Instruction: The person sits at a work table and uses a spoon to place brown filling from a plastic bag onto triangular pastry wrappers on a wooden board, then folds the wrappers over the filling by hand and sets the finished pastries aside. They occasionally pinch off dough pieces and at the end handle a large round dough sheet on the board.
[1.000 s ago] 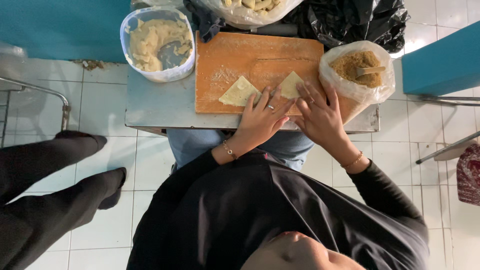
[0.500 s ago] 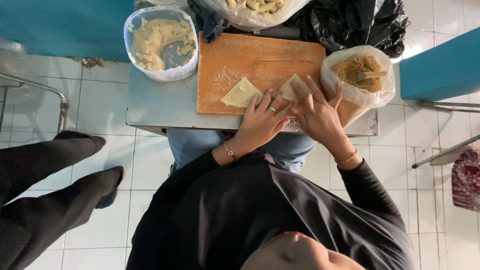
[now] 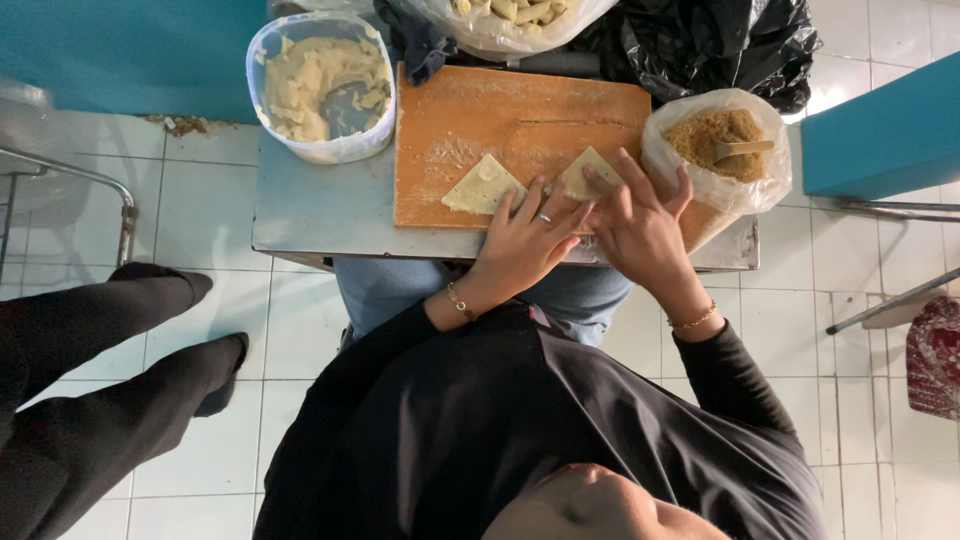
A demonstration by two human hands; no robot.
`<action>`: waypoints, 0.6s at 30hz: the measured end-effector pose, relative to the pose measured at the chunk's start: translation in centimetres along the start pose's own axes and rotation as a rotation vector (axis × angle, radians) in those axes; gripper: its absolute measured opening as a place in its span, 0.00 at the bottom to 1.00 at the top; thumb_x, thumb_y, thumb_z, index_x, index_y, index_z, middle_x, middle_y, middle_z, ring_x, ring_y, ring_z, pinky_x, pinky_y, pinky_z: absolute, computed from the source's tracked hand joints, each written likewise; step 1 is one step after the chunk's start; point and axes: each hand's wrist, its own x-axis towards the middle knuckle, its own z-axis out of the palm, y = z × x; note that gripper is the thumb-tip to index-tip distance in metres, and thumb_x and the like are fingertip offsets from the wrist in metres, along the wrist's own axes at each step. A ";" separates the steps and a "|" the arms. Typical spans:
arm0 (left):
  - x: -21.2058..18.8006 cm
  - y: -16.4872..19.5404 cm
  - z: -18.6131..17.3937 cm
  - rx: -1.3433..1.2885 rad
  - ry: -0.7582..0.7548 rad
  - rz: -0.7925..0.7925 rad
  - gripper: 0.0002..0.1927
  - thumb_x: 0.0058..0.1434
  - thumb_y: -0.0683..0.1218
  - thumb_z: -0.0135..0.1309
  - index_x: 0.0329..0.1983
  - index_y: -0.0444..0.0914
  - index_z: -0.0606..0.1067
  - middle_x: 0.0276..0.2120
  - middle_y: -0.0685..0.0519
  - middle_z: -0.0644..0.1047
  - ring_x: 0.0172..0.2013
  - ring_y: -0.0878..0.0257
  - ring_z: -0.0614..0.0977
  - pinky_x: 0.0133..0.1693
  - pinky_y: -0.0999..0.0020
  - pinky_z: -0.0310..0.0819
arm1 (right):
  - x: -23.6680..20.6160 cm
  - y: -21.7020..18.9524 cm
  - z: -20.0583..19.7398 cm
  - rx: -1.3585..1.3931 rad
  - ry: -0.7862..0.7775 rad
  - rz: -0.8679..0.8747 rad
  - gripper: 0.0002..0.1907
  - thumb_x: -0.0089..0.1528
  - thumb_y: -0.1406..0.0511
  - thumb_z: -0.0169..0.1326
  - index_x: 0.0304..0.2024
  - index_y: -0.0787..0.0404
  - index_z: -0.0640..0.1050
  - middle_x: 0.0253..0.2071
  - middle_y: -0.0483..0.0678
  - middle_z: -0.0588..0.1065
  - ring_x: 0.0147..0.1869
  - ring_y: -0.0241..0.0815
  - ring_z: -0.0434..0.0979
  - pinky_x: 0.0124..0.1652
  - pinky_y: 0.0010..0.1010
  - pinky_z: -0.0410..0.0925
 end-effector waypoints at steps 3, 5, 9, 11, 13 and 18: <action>-0.1 0.0 0.2 -0.003 0.003 0.000 0.33 0.68 0.58 0.54 0.75 0.50 0.62 0.69 0.41 0.66 0.67 0.44 0.68 0.62 0.43 0.60 | -0.3 -0.5 0.4 -0.098 -0.069 0.045 0.27 0.71 0.56 0.49 0.70 0.58 0.71 0.61 0.45 0.72 0.81 0.45 0.59 0.69 0.69 0.31; -0.2 -0.1 0.2 0.004 0.002 -0.003 0.33 0.68 0.58 0.54 0.75 0.49 0.62 0.69 0.41 0.66 0.67 0.44 0.68 0.62 0.43 0.60 | -0.1 -0.4 0.5 -0.122 -0.041 0.040 0.24 0.73 0.56 0.48 0.68 0.60 0.71 0.66 0.43 0.72 0.81 0.45 0.58 0.69 0.70 0.30; -0.1 0.0 0.1 0.008 -0.009 0.000 0.33 0.68 0.58 0.54 0.74 0.49 0.63 0.69 0.41 0.66 0.66 0.45 0.69 0.62 0.43 0.60 | -0.1 -0.3 0.4 -0.101 -0.046 0.087 0.27 0.74 0.54 0.47 0.71 0.61 0.70 0.65 0.43 0.72 0.81 0.43 0.58 0.69 0.71 0.30; -0.1 0.1 0.0 0.004 0.002 -0.011 0.32 0.67 0.58 0.55 0.73 0.50 0.64 0.69 0.42 0.66 0.66 0.46 0.69 0.62 0.44 0.61 | -0.5 -0.6 0.4 -0.185 -0.037 0.053 0.28 0.75 0.52 0.47 0.70 0.62 0.69 0.68 0.44 0.72 0.82 0.43 0.58 0.69 0.70 0.29; 0.0 0.1 -0.1 -0.002 0.006 -0.012 0.32 0.67 0.58 0.55 0.73 0.50 0.64 0.68 0.43 0.67 0.67 0.46 0.69 0.61 0.44 0.61 | -1.0 -0.8 0.4 -0.282 -0.032 0.028 0.30 0.75 0.50 0.47 0.70 0.63 0.70 0.69 0.44 0.72 0.82 0.41 0.59 0.70 0.69 0.29; 0.2 -0.1 -0.4 -0.033 -0.023 -0.002 0.32 0.67 0.57 0.57 0.73 0.49 0.65 0.67 0.42 0.67 0.67 0.45 0.69 0.61 0.45 0.62 | -1.7 -0.5 0.1 -0.305 -0.134 0.145 0.33 0.73 0.46 0.49 0.70 0.61 0.73 0.58 0.43 0.74 0.83 0.38 0.58 0.70 0.71 0.29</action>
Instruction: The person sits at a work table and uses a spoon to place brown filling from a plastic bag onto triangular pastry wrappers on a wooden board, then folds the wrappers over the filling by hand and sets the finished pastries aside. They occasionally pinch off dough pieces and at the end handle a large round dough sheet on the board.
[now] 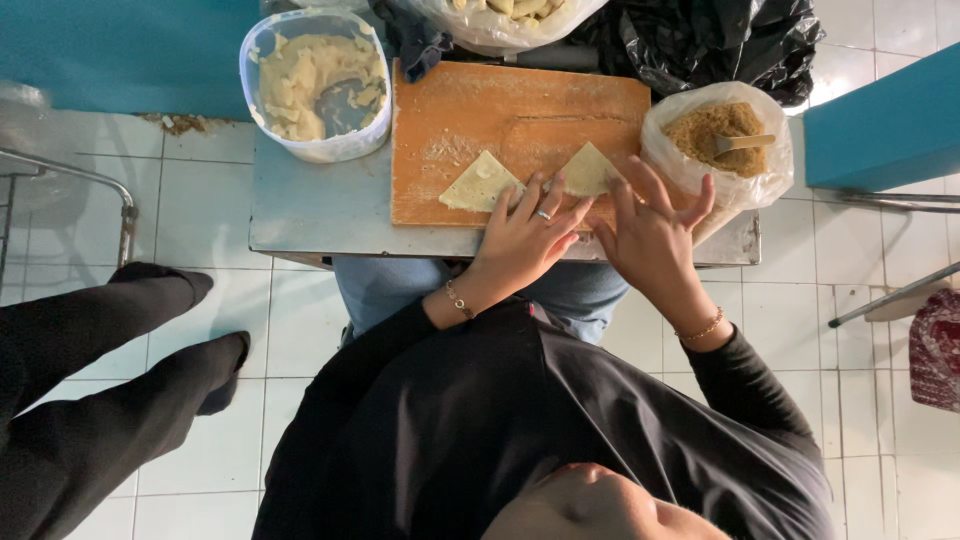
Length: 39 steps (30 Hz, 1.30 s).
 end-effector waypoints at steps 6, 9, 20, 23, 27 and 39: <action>-0.1 -0.1 0.5 -0.010 0.078 0.007 0.30 0.65 0.56 0.57 0.69 0.47 0.69 0.66 0.42 0.68 0.64 0.45 0.69 0.58 0.45 0.63 | 0.6 -0.4 1.5 -0.339 0.168 -0.167 0.27 0.74 0.41 0.44 0.56 0.53 0.76 0.71 0.43 0.71 0.85 0.44 0.52 0.70 0.70 0.25; -0.8 -0.3 0.6 -0.134 0.134 -0.022 0.22 0.67 0.52 0.58 0.62 0.41 0.73 0.63 0.43 0.68 0.66 0.45 0.70 0.63 0.45 0.66 | 0.1 -1.3 2.2 -0.446 0.096 -0.155 0.33 0.69 0.35 0.38 0.53 0.50 0.76 0.74 0.48 0.69 0.84 0.42 0.51 0.67 0.73 0.25; -1.8 -0.5 0.3 -0.314 0.380 -0.074 0.21 0.60 0.40 0.58 0.58 0.38 0.74 0.56 0.44 0.69 0.58 0.43 0.73 0.58 0.48 0.70 | 1.9 -3.4 3.0 -0.550 0.077 -0.320 0.37 0.63 0.35 0.40 0.60 0.49 0.77 0.62 0.42 0.73 0.73 0.55 0.61 0.69 0.67 0.35; -1.8 -0.5 0.3 -0.309 0.397 -0.080 0.22 0.59 0.39 0.58 0.59 0.37 0.74 0.56 0.44 0.69 0.57 0.44 0.73 0.58 0.48 0.71 | 2.6 -3.8 3.2 -0.508 0.077 -0.367 0.32 0.65 0.38 0.43 0.57 0.50 0.78 0.55 0.43 0.74 0.72 0.54 0.64 0.69 0.66 0.37; -1.9 -0.5 0.4 -0.315 0.407 -0.077 0.23 0.59 0.40 0.58 0.59 0.37 0.74 0.55 0.44 0.69 0.57 0.43 0.73 0.58 0.47 0.70 | 2.4 -4.0 3.1 -0.493 0.129 -0.393 0.33 0.65 0.38 0.44 0.59 0.50 0.77 0.54 0.44 0.75 0.74 0.49 0.64 0.71 0.66 0.37; -4.7 -2.6 -1.6 -0.224 0.375 -0.089 0.16 0.60 0.43 0.59 0.53 0.40 0.79 0.51 0.48 0.74 0.55 0.47 0.74 0.56 0.48 0.64 | 1.5 -3.2 -2.4 -0.046 0.131 -0.141 0.16 0.73 0.50 0.55 0.51 0.53 0.77 0.45 0.41 0.79 0.77 0.39 0.65 0.68 0.70 0.32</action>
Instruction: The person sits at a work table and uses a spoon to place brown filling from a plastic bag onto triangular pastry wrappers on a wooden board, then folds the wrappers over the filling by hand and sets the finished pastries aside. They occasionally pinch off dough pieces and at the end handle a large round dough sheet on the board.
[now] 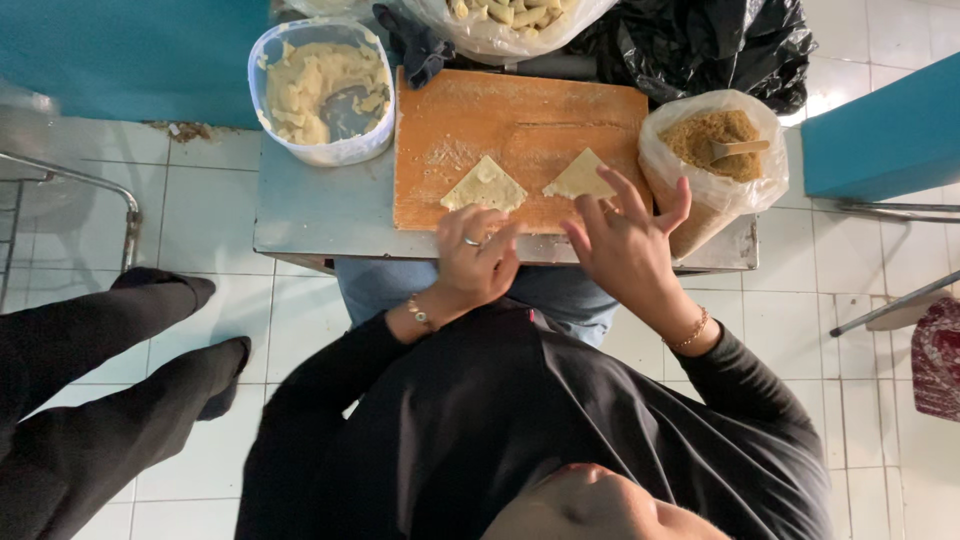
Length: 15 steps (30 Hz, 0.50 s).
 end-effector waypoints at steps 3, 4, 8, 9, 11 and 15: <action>-0.5 -1.0 -2.4 0.182 -0.029 0.001 0.17 0.62 0.45 0.59 0.55 0.43 0.80 0.52 0.50 0.75 0.58 0.50 0.74 0.58 0.48 0.61 | 1.3 -0.2 0.1 0.335 -0.052 0.041 0.16 0.73 0.54 0.52 0.57 0.54 0.76 0.46 0.37 0.78 0.80 0.38 0.61 0.71 0.71 0.32; -0.5 -1.4 -3.0 0.223 -0.048 -0.004 0.17 0.62 0.45 0.59 0.56 0.43 0.79 0.54 0.50 0.75 0.59 0.49 0.74 0.59 0.47 0.61 | 1.9 -0.5 0.4 0.328 -0.013 -0.022 0.19 0.72 0.54 0.52 0.61 0.55 0.76 0.53 0.40 0.76 0.81 0.40 0.59 0.70 0.71 0.32; -0.9 -2.2 -4.2 0.350 -0.104 -0.019 0.19 0.64 0.48 0.57 0.59 0.45 0.78 0.60 0.49 0.75 0.63 0.49 0.73 0.61 0.46 0.61 | 3.9 -3.3 2.3 0.312 0.084 -0.227 0.23 0.69 0.51 0.54 0.61 0.56 0.75 0.73 0.43 0.67 0.82 0.44 0.51 0.68 0.72 0.29; -1.0 -2.3 -4.2 0.363 -0.114 -0.014 0.20 0.65 0.49 0.56 0.60 0.46 0.78 0.62 0.49 0.74 0.63 0.49 0.73 0.61 0.46 0.61 | 4.2 -3.9 2.6 0.306 0.093 -0.257 0.23 0.68 0.50 0.54 0.57 0.56 0.75 0.75 0.42 0.65 0.83 0.44 0.50 0.67 0.73 0.28; -1.3 -2.7 -3.9 0.386 -0.127 0.008 0.20 0.66 0.49 0.56 0.61 0.45 0.78 0.62 0.49 0.74 0.63 0.49 0.73 0.60 0.47 0.61 | 4.2 -5.0 3.1 0.286 0.054 -0.236 0.20 0.69 0.49 0.53 0.53 0.55 0.75 0.76 0.40 0.64 0.84 0.43 0.48 0.67 0.73 0.27; -2.0 -3.4 -3.1 0.424 -0.102 0.030 0.20 0.66 0.50 0.55 0.62 0.47 0.78 0.62 0.49 0.74 0.63 0.51 0.73 0.59 0.47 0.63 | 4.4 -5.8 3.8 0.275 0.078 -0.237 0.22 0.71 0.45 0.48 0.54 0.54 0.75 0.77 0.41 0.63 0.85 0.43 0.46 0.67 0.72 0.26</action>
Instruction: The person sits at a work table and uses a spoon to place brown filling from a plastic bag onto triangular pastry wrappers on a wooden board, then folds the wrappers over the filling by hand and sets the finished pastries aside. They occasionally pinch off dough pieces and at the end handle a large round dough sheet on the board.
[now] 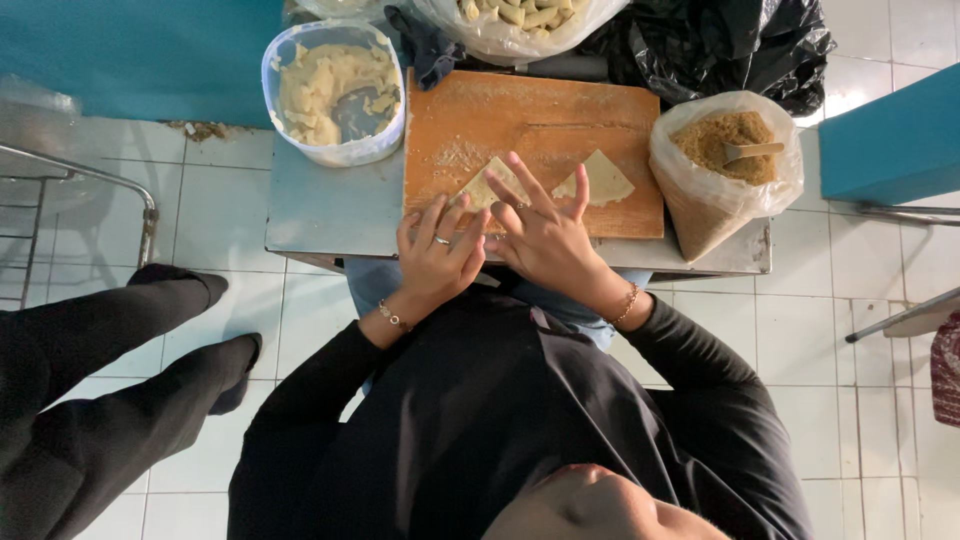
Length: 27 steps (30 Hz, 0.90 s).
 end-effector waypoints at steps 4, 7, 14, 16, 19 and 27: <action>-0.7 -0.1 0.7 0.029 0.011 0.019 0.19 0.69 0.54 0.54 0.61 0.47 0.78 0.63 0.49 0.74 0.63 0.51 0.73 0.58 0.47 0.63 | -0.1 -0.2 0.9 -0.092 0.036 -0.020 0.30 0.71 0.39 0.43 0.55 0.53 0.75 0.77 0.43 0.64 0.84 0.44 0.48 0.67 0.72 0.26; -1.0 -0.1 0.9 0.033 0.007 0.015 0.20 0.70 0.56 0.52 0.62 0.48 0.78 0.63 0.49 0.74 0.63 0.51 0.73 0.58 0.47 0.63 | -0.2 -0.2 1.4 -0.166 0.048 -0.032 0.32 0.71 0.37 0.40 0.56 0.53 0.75 0.77 0.46 0.64 0.84 0.44 0.49 0.68 0.71 0.26; -0.8 0.0 0.6 0.040 0.001 0.016 0.21 0.71 0.57 0.51 0.64 0.48 0.77 0.64 0.49 0.73 0.64 0.51 0.72 0.59 0.49 0.62 | -0.7 -0.4 1.8 -0.305 0.028 -0.021 0.36 0.69 0.34 0.37 0.56 0.52 0.76 0.76 0.54 0.63 0.84 0.44 0.48 0.69 0.70 0.25; -0.7 0.1 0.6 0.051 0.005 0.018 0.21 0.70 0.56 0.53 0.64 0.49 0.77 0.64 0.49 0.73 0.64 0.52 0.71 0.59 0.50 0.62 | -1.0 -0.6 1.6 -0.327 0.014 -0.017 0.36 0.69 0.33 0.38 0.56 0.52 0.76 0.76 0.56 0.63 0.84 0.44 0.47 0.68 0.71 0.26; -0.6 0.1 0.4 0.063 0.004 0.022 0.21 0.68 0.53 0.54 0.64 0.50 0.77 0.64 0.50 0.74 0.64 0.52 0.72 0.59 0.50 0.62 | -1.2 -0.9 1.0 -0.367 -0.023 -0.009 0.36 0.68 0.33 0.39 0.54 0.52 0.76 0.75 0.56 0.64 0.84 0.44 0.48 0.67 0.72 0.27; -0.4 0.1 0.5 0.078 0.046 0.044 0.21 0.64 0.51 0.56 0.62 0.48 0.77 0.62 0.49 0.75 0.62 0.52 0.74 0.59 0.51 0.62 | -1.7 -1.2 -1.4 -0.322 -0.002 0.071 0.29 0.68 0.40 0.47 0.53 0.55 0.75 0.75 0.44 0.65 0.85 0.42 0.46 0.66 0.74 0.26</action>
